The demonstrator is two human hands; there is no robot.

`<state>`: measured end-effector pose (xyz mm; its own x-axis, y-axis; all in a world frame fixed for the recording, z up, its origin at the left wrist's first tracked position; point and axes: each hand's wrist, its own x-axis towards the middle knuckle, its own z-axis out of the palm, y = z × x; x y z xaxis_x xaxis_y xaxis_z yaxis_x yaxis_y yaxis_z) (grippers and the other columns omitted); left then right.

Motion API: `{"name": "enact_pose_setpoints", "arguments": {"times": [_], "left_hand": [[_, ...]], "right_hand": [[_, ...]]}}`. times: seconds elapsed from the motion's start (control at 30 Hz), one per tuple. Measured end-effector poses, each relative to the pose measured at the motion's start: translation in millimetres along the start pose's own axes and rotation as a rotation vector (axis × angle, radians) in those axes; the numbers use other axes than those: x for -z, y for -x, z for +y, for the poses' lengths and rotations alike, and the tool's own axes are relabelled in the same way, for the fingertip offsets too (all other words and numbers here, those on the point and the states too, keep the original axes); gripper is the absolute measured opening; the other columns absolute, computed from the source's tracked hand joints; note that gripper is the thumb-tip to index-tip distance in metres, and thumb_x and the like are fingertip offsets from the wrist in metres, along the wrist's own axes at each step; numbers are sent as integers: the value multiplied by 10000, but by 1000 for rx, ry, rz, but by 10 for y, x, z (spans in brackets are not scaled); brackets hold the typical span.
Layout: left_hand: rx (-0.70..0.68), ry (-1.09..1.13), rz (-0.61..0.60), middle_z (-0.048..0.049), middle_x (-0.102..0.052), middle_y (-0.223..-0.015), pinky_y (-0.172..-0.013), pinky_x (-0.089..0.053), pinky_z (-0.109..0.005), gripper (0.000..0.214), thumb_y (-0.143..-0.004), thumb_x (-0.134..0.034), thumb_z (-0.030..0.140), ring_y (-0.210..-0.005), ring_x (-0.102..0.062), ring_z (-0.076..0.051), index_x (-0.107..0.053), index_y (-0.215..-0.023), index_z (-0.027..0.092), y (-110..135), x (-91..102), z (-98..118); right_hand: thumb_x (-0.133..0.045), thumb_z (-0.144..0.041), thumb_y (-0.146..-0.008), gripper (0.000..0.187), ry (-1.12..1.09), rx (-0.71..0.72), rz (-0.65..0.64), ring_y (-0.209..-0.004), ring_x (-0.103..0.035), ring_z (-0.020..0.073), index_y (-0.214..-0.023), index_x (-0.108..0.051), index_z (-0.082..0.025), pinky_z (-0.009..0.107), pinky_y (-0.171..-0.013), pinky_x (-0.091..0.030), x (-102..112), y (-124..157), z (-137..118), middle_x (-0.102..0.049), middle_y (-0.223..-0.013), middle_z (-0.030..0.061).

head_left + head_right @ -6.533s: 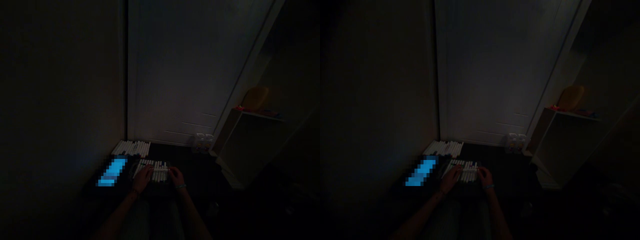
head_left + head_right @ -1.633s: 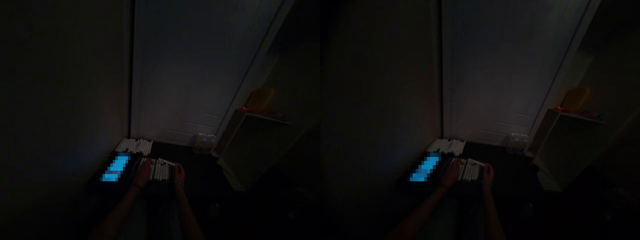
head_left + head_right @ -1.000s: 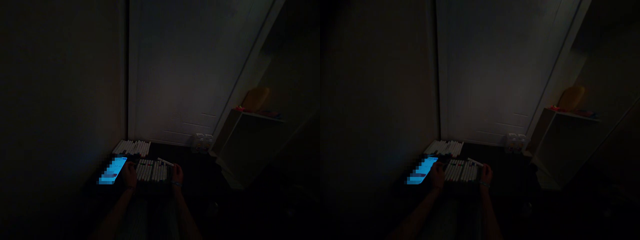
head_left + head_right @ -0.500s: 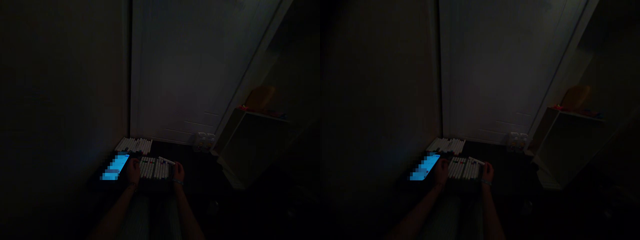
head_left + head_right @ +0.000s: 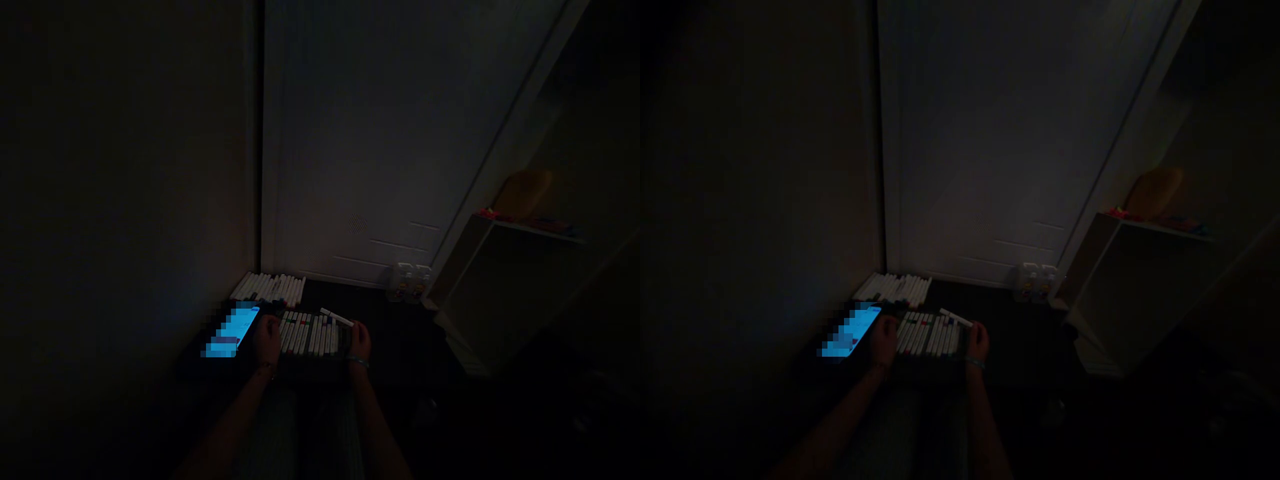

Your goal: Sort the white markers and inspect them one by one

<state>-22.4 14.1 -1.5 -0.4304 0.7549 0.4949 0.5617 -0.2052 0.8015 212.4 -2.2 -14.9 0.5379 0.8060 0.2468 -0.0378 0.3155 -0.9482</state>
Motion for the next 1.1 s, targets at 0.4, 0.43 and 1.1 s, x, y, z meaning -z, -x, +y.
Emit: {"name": "enact_pose_setpoints", "arguments": {"times": [0.4,0.43,1.1], "left_hand": [[-62,2,46,-4,-528,-773,-685,-392,-270,111,-745,-390,183,-749,-497,-159,-495,-774,206,-15,-5,-16],[-77,7,54,-9,-524,-785,-707,-394,-277,113,-744,-391,178,-766,-494,-161,-497,-776,204,-18,4,-5],[-127,-137,90,-47,-533,-869,-793,-344,-350,134,-751,-407,180,-868,-476,-208,-533,-708,197,21,103,205]], "right_hand": [[-460,-433,-756,377,-31,0,11,-870,-570,182,-956,-572,-134,276,-741,-439,11,0,-10,-623,-945,80],[-458,-435,-756,376,-26,3,15,-868,-570,181,-949,-573,-134,277,-742,-438,8,-1,-11,-624,-940,79],[-481,-452,-740,367,89,26,-106,-816,-568,172,-899,-611,-147,270,-728,-426,-45,35,-48,-637,-872,58]]}}
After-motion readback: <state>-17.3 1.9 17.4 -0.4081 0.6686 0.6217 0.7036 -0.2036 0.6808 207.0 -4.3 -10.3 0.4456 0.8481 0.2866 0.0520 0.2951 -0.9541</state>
